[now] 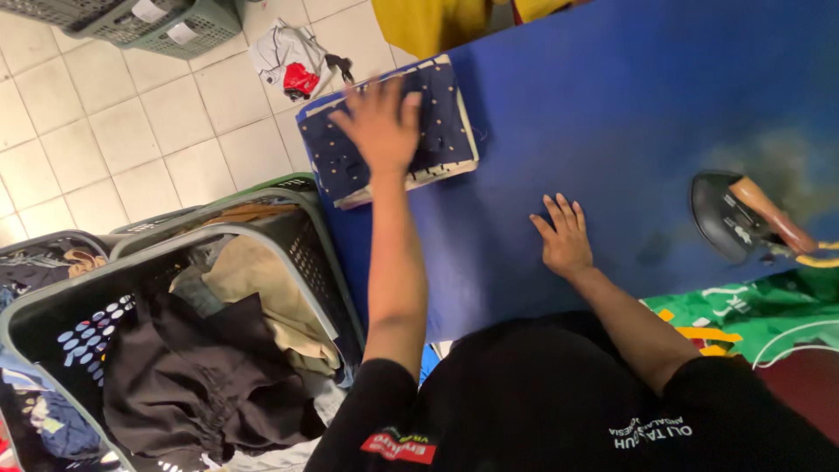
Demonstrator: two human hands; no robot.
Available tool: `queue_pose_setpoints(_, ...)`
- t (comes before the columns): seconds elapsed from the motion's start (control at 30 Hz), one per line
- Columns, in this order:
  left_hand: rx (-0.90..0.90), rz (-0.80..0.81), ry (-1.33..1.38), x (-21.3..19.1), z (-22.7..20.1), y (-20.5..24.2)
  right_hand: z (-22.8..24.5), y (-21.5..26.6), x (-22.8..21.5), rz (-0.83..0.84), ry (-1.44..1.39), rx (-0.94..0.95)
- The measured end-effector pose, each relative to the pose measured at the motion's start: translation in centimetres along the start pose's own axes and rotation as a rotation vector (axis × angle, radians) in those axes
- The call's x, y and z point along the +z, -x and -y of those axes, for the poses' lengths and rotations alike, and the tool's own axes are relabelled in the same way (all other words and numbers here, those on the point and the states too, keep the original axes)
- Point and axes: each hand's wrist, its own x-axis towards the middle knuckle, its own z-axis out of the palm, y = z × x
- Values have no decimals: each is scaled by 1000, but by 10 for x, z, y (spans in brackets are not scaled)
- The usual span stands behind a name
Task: The person picks up a garment from a basket, folds it on a table, and irons the fabric several times before completing the fold.
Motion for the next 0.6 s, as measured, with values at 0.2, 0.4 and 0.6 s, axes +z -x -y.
queue_pose_setpoints(0.2,260,-394,170,71,-26,-8,-2,-3,-11,-31,-40,-58)
queue_pose_setpoints(0.4,362,-318,143,-8,-2,34,2,1,-19,-34,-97,-30)
queue_pose_setpoints(0.6,260,-591,392,-157,59,246,-5,1,-27,-60,-171,-94)
